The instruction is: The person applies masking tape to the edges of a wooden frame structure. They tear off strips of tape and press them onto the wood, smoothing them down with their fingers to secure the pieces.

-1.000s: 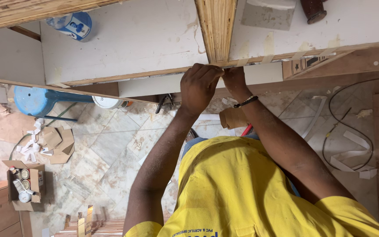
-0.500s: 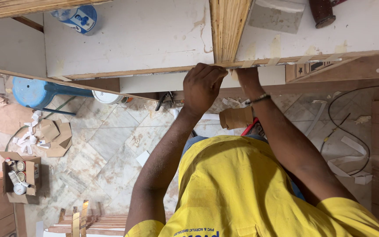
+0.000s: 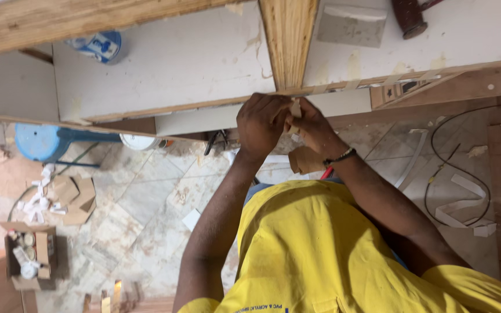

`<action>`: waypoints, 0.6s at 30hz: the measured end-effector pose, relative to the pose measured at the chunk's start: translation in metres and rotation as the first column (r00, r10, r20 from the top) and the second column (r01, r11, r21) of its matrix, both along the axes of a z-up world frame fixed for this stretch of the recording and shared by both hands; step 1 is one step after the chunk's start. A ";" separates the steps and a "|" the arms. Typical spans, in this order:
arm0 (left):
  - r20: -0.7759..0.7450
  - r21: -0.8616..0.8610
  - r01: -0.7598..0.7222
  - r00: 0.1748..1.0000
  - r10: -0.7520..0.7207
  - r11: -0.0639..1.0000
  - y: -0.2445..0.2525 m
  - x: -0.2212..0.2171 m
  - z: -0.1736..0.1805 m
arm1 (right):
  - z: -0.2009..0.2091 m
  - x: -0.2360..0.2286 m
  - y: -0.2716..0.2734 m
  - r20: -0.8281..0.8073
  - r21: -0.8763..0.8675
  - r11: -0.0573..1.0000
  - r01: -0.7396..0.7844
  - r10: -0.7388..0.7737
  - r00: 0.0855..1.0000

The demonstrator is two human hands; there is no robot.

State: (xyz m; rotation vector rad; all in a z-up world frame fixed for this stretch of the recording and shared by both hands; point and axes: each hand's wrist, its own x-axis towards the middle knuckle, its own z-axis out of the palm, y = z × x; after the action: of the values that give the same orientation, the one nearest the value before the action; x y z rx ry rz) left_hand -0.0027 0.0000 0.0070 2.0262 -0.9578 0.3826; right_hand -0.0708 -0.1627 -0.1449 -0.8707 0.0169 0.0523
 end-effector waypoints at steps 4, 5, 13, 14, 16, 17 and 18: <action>-0.005 -0.019 0.000 1.000 0.000 1.000 -0.003 -0.002 -0.001 | -0.004 0.010 -0.007 -0.025 -0.003 1.000 -0.004 0.004 1.000; -0.001 -0.017 -0.004 1.000 0.004 1.000 -0.004 -0.003 -0.002 | -0.009 0.017 -0.008 -0.025 -0.017 1.000 0.004 -0.005 1.000; -0.004 -0.051 0.007 1.000 -0.007 0.999 0.002 -0.004 0.001 | 0.013 0.003 0.000 -0.068 0.124 0.991 -0.043 0.051 0.996; -0.003 -0.053 0.006 1.000 -0.006 0.999 0.001 -0.004 0.001 | 0.011 0.003 -0.001 -0.093 0.125 0.992 -0.033 0.045 0.995; -0.012 -0.054 -0.001 1.000 0.001 0.999 -0.001 -0.007 -0.001 | -0.005 0.022 -0.006 -0.074 0.045 0.999 0.020 -0.017 0.997; -0.012 -0.057 -0.009 1.000 0.008 0.998 -0.002 -0.006 -0.001 | -0.014 0.028 -0.009 -0.061 0.006 0.999 0.048 -0.047 0.997; -0.012 -0.059 -0.016 1.000 0.015 0.998 -0.003 -0.006 -0.002 | -0.021 0.027 -0.010 -0.045 -0.077 0.992 0.101 -0.104 0.994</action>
State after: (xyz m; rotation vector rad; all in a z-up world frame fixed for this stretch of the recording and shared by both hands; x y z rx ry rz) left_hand -0.0086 -0.0032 0.0054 1.9812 -0.9139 0.4024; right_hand -0.0433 -0.1726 -0.1660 -0.9424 0.1100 -0.0235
